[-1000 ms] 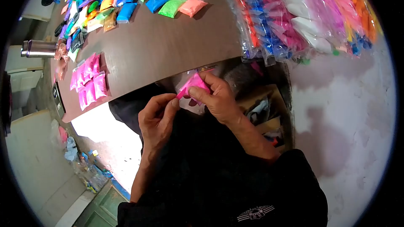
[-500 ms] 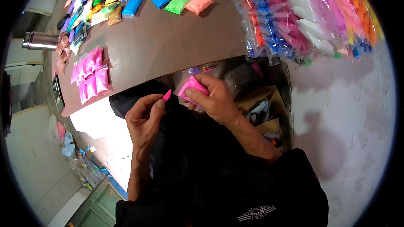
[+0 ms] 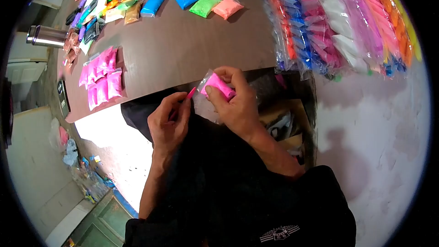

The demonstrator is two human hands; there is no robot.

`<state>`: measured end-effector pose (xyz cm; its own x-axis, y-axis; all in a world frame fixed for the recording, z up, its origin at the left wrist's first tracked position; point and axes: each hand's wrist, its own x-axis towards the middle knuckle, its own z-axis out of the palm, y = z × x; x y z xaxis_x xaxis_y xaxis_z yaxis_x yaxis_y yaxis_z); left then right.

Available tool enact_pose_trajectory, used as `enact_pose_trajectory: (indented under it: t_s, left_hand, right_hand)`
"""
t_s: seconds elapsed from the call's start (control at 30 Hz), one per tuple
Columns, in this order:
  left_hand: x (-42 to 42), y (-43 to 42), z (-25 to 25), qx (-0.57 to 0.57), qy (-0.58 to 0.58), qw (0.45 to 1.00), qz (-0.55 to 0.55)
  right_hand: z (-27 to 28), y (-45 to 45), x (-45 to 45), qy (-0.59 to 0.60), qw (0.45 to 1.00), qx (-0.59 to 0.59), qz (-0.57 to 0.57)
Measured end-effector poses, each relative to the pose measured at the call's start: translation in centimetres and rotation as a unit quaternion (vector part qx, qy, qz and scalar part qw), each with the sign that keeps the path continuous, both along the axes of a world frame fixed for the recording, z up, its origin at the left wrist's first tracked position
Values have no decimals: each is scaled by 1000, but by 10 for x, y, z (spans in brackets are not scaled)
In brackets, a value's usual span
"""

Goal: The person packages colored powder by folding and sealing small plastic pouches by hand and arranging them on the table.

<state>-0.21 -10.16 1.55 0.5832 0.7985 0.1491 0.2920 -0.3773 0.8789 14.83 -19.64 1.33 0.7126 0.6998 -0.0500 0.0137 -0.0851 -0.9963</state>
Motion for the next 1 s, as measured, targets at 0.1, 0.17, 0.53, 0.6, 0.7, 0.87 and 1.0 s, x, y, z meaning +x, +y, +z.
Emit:
enact_pose_trajectory:
  t_s: [0.1,0.17,0.53,0.6,0.7,0.87,1.0]
  left_hand:
    - [9,1,-7,44,-11,999,-16]
    - [15,3,-11,72,-22,997,-28]
    - [40,12,-16,152,8,988,-27]
    - [43,16,-13,162,27,986,-33]
    - [47,20,-4,182,67,980,-51]
    - [54,30,-3,219,86,969,-75]
    - [60,36,3,231,101,963,-91]
  right_hand:
    - [0,3,3,6,1000,-10,-16]
    - [-11,1,0,-22,999,-33,-29]
    - [-12,21,14,-318,944,-13,-85]
    - [-12,20,16,-327,941,-46,-79]
    - [-14,17,21,-346,934,-36,-79]
    - [-13,16,25,-328,941,-29,-72]
    - [-14,18,28,-343,936,-22,-74]
